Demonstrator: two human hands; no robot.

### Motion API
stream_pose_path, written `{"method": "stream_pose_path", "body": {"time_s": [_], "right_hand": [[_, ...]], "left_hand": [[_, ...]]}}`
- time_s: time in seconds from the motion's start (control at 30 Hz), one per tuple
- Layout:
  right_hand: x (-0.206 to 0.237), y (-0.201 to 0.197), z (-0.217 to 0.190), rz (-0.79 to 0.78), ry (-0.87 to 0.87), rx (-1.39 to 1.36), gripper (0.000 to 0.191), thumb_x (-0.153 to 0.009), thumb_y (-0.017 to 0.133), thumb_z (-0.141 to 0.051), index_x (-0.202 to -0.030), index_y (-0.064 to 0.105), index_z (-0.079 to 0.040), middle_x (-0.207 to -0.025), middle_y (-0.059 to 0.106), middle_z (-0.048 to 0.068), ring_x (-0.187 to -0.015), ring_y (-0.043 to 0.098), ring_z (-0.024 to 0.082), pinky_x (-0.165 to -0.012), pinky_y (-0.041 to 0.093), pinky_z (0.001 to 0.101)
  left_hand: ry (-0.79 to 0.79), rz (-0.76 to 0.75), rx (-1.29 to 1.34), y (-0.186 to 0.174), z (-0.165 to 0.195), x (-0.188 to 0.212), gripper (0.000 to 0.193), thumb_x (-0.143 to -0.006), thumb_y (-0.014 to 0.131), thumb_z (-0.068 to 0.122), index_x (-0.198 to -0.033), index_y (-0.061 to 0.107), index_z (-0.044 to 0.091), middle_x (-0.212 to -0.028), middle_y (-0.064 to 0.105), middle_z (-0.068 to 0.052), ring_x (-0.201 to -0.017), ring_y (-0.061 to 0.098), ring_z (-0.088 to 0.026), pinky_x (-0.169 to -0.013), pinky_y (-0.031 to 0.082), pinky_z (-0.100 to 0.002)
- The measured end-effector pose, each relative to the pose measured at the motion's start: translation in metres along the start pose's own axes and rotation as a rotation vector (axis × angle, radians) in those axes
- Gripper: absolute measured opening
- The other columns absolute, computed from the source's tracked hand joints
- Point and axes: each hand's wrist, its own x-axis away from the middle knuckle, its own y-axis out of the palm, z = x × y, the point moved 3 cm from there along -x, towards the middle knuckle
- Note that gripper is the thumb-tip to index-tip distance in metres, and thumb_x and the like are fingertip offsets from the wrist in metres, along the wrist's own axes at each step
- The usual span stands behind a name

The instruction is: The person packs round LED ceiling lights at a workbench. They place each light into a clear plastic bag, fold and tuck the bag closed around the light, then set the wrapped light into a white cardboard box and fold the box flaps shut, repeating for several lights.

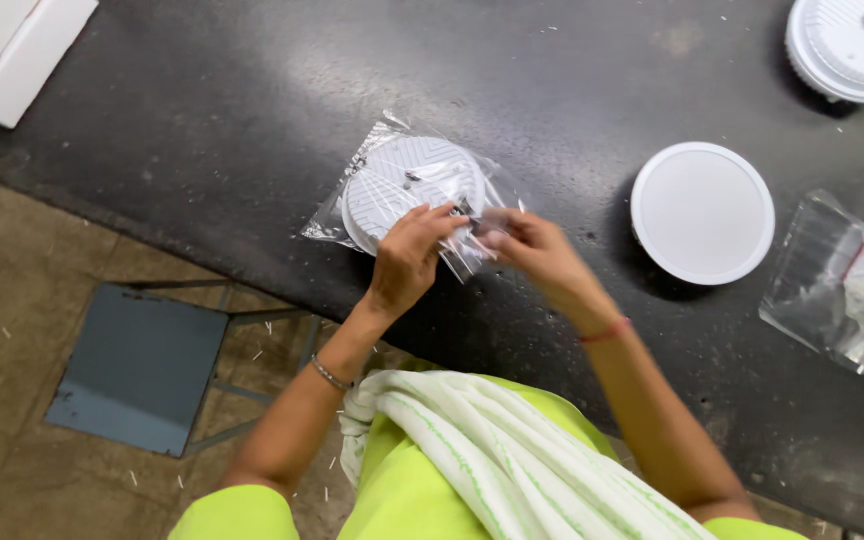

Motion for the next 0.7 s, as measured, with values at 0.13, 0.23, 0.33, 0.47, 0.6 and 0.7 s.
{"method": "stream_pose_path", "body": {"time_s": [0.13,0.23,0.33,0.47,0.6,0.7], "right_hand": [[0.083,-0.077,-0.07,0.262,-0.223,-0.163,0.023,-0.106,0.057,-0.012,-0.122,0.067,0.001,-0.113,0.074,0.012,-0.098,0.072,0.02,-0.085,0.062,0.0329],[0.108,-0.119,-0.083,0.479,-0.342,-0.039,0.021,-0.11,0.059,-0.014,-0.124,0.067,-0.001,-0.113,0.072,0.009,-0.104,0.07,0.017,-0.093,0.06,0.0325],[0.105,-0.132,-0.056,0.327,-0.087,-0.003,0.025,-0.106,0.057,-0.016,-0.122,0.07,-0.001,-0.112,0.072,0.006,-0.104,0.068,0.015,-0.091,0.058,0.0317],[0.13,-0.135,-0.018,-0.017,0.052,-0.081,0.032,-0.102,0.059,-0.02,-0.123,0.073,-0.001,-0.111,0.075,0.007,-0.1,0.068,0.014,-0.089,0.056,0.0305],[0.156,-0.149,-0.015,-0.017,0.124,0.009,0.035,-0.091,0.071,-0.02,-0.122,0.074,-0.003,-0.114,0.076,0.009,-0.1,0.07,0.015,-0.089,0.058,0.0321],[0.167,-0.151,-0.031,-0.064,0.037,0.112,0.034,-0.09,0.074,-0.018,-0.12,0.075,-0.002,-0.118,0.076,0.008,-0.104,0.069,0.013,-0.092,0.056,0.0313]], "left_hand": [[-0.464,-0.015,0.348,-0.011,0.019,-0.019,0.013,-0.102,0.057,0.001,-0.11,0.066,0.006,-0.117,0.08,-0.011,-0.078,0.073,-0.018,-0.067,0.057,-0.034],[-0.528,0.096,0.877,-0.009,0.032,-0.031,0.01,-0.113,0.053,0.015,-0.11,0.056,0.007,-0.109,0.078,-0.015,-0.097,0.077,-0.019,-0.083,0.064,-0.03],[-0.763,0.025,1.284,0.023,0.044,-0.028,0.018,-0.111,0.053,0.024,-0.108,0.055,0.007,-0.108,0.075,-0.02,-0.096,0.075,-0.024,-0.082,0.064,-0.034],[-0.957,-0.221,1.458,0.081,0.078,-0.006,0.023,-0.107,0.054,0.03,-0.105,0.054,0.008,-0.109,0.075,-0.02,-0.096,0.076,-0.024,-0.08,0.064,-0.035],[-0.943,-0.293,1.468,0.115,0.105,0.001,0.022,-0.107,0.055,0.03,-0.108,0.055,0.008,-0.116,0.073,-0.02,-0.099,0.074,-0.022,-0.083,0.063,-0.034],[-0.94,-0.336,1.408,0.124,0.12,-0.005,0.023,-0.107,0.054,0.03,-0.106,0.054,0.007,-0.116,0.072,-0.021,-0.098,0.075,-0.022,-0.085,0.064,-0.034]]}}
